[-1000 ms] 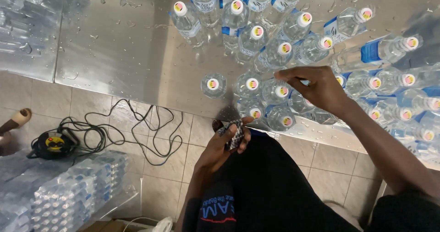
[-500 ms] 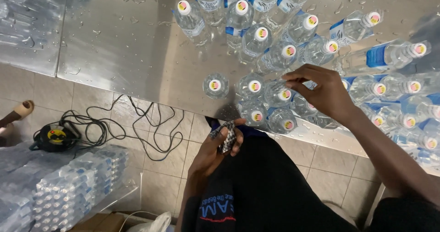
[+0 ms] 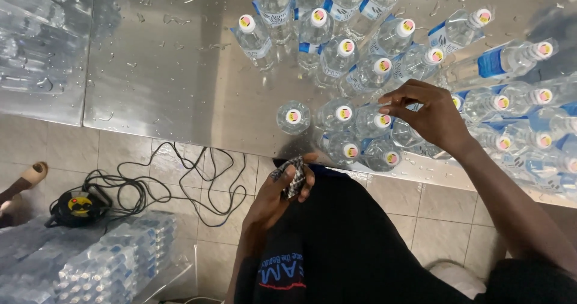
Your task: A worker is manually applying labels or seals to the caps of numerous water bottles arranged on a large metal table in a production facility.
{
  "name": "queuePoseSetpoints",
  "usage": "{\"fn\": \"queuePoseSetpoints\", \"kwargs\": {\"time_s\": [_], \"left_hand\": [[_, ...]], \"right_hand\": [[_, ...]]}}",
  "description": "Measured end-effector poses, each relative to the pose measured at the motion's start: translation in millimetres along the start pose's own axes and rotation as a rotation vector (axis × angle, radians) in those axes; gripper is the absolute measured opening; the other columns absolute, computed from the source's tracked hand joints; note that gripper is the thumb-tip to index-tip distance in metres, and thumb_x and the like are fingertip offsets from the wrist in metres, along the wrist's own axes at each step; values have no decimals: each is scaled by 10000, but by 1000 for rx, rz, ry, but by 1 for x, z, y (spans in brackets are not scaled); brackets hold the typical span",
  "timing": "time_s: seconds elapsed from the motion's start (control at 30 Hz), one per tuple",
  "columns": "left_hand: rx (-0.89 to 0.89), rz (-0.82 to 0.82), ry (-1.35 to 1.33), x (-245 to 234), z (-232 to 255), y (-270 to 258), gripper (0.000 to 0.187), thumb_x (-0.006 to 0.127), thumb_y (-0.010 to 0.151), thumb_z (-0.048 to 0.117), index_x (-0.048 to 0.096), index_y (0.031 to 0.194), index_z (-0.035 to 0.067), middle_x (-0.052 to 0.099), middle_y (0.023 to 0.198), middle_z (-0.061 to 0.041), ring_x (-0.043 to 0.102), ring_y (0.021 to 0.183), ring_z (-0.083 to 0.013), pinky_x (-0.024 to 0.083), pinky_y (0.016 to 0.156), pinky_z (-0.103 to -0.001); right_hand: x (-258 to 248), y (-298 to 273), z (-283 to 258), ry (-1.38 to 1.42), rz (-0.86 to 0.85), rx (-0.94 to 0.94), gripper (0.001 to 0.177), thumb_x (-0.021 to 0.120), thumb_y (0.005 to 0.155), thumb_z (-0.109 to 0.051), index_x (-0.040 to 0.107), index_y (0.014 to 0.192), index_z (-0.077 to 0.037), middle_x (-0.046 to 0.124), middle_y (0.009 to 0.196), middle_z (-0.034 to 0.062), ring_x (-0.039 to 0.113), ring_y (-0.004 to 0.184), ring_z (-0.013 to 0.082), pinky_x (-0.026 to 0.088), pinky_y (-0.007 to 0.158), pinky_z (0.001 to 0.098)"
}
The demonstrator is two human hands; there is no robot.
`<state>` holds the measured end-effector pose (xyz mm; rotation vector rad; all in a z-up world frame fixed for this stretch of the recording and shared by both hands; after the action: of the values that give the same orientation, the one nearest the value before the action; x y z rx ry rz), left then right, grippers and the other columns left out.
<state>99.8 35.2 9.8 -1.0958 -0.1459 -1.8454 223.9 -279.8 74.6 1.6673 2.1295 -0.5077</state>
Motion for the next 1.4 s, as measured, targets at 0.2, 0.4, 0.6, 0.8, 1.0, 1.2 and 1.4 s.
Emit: {"fn": "queuePoseSetpoints", "kwargs": {"time_s": [0.2,0.4,0.6,0.8,1.0,1.2,1.4], "left_hand": [[-25,-1,20,-12,8,-8,642,489,1162,401,447,1625,-42,676,1099,-164,656,870,-187,564,736,-327],[-100,43,61,-7,29,-15,722,624,1040,517,562,1553,13,683,1041,-61,597,820,-137,490,722,-291],[-95,9,74,-6,39,-16,770,620,1041,522,528,1599,-1,684,1020,-36,582,801,-116,481,715,-272],[-147,-1,46,-13,36,-16,695,615,1050,488,550,1588,53,685,1040,-45,593,841,-136,492,758,-304],[-126,-15,45,-7,41,-18,731,603,1055,503,527,1606,28,679,1031,-26,575,831,-125,472,744,-290],[-135,-46,41,1,43,-16,776,606,1047,527,497,1628,23,689,1062,-31,583,863,-122,474,761,-286],[-120,-50,77,10,48,-16,743,583,1071,496,498,1630,14,698,1044,-26,596,843,-113,472,744,-282]], "right_hand": [[3,-4,-12,-92,9,53,186,828,969,65,803,1151,92,725,903,304,763,891,448,634,898,530],[3,-16,-3,-290,-36,18,170,840,974,-109,805,1109,-13,754,1066,128,763,890,276,641,839,391],[1,-21,-21,-354,-178,90,207,821,951,-114,823,1158,-107,859,1102,55,837,977,240,662,881,409],[11,-27,-11,-604,-268,21,267,715,1032,-158,729,1290,-88,758,1362,114,799,906,368,619,768,478],[20,-24,-19,-723,-360,142,565,652,1043,-224,517,1591,-204,634,1561,151,755,1102,412,629,854,555],[28,-25,-9,-850,-413,-80,468,707,986,-43,665,1450,-82,690,1431,177,741,1187,394,658,895,499],[41,-22,6,-966,-469,-110,434,604,1043,-58,608,1477,-62,664,1459,145,698,1270,373,652,926,518]]}}
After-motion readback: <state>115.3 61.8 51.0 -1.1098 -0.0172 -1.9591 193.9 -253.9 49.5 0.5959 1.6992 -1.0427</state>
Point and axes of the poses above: each hand's wrist, its own y-axis towards the middle knuckle, its own x-axis out of the palm, z = x × y, the point moved 4 cm from there along y, towards the middle knuckle
